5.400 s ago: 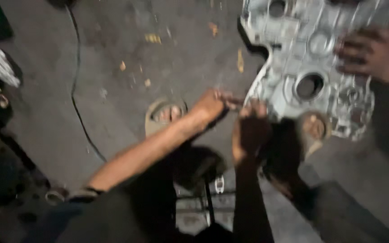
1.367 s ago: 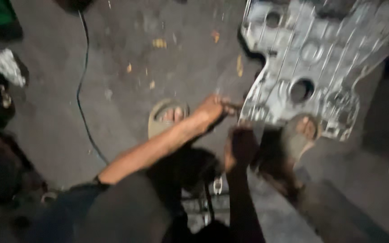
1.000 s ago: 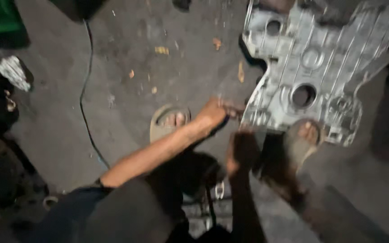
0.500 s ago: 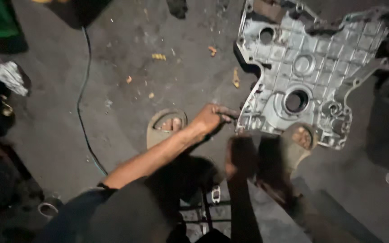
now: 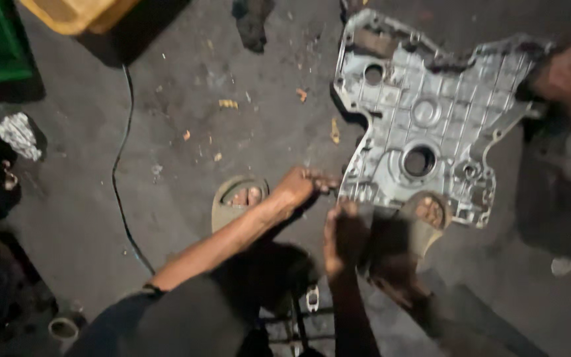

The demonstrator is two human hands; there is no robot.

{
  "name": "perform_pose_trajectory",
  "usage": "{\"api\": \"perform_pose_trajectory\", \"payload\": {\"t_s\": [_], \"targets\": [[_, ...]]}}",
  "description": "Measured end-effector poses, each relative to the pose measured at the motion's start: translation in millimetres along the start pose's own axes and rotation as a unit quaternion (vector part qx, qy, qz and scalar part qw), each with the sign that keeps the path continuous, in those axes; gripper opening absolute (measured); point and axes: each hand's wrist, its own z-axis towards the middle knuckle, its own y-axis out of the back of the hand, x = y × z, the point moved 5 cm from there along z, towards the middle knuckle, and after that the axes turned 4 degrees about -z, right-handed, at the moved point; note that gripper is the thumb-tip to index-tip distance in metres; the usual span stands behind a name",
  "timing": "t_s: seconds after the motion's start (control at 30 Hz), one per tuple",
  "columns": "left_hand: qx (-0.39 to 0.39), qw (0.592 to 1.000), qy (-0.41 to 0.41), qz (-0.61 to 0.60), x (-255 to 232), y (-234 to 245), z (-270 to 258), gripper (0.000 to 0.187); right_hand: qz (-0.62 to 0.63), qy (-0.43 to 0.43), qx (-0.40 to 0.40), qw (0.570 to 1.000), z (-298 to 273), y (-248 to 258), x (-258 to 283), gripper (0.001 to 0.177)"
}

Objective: The person uses a wrench to loosen and remove bolts from a metallic engine casing. They then use a scraper to clean the surface and reinsert the bolts by hand.

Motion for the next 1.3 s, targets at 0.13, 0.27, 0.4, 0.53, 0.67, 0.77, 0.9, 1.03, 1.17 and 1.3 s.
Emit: {"api": "perform_pose_trajectory", "payload": {"t_s": [0.13, 0.27, 0.4, 0.53, 0.67, 0.77, 0.9, 1.03, 1.17, 1.3], "targets": [[0.012, 1.000, -0.020, 0.020, 11.4, 3.3, 1.1, 0.039, 0.050, 0.018, -0.005, 0.999, -2.9, 1.2, -1.4, 0.033], [0.008, 1.000, -0.007, -0.007, 8.8, 7.8, 4.3, 0.035, -0.020, 0.080, -0.012, 0.996, -2.9, 5.0, 10.7, 0.033], [0.007, 0.999, -0.041, -0.006, -9.4, -0.2, -4.0, 0.033, 0.005, -0.003, 0.002, 1.000, 6.5, 1.0, 4.4, 0.025], [-0.069, 0.916, -0.264, 0.295, -83.6, -18.0, -51.6, 0.038, 0.131, 0.112, -0.120, 0.978, 38.1, 23.7, 26.0, 0.022], [-0.051, 0.661, -0.462, 0.589, -152.5, -43.3, -107.0, 0.083, 0.188, 0.148, -0.025, 0.971, 75.6, 43.7, 58.6, 0.044], [-0.080, 0.625, -0.476, 0.614, -184.9, -41.9, -108.5, 0.079, 0.181, -0.052, 0.321, 0.928, 106.1, 35.1, 71.5, 0.050], [-0.111, 0.634, -0.402, 0.651, -192.4, -6.5, -98.7, 0.077, 0.233, 0.162, 0.458, 0.842, 171.7, 42.7, 120.8, 0.032], [-0.193, 0.746, -0.318, 0.553, -184.8, 53.2, -102.5, 0.056, 0.095, 0.379, 0.223, 0.893, 307.3, 31.2, 152.4, 0.032], [-0.268, 0.947, 0.021, 0.176, -156.1, 118.2, -126.2, 0.023, 0.175, 0.418, -0.128, 0.882, 479.9, 38.9, 179.5, 0.024], [-0.308, 0.942, 0.001, 0.134, -149.9, 146.7, -149.3, 0.021, 0.034, 0.543, -0.250, 0.801, 585.8, 7.9, 205.9, 0.039]]}}
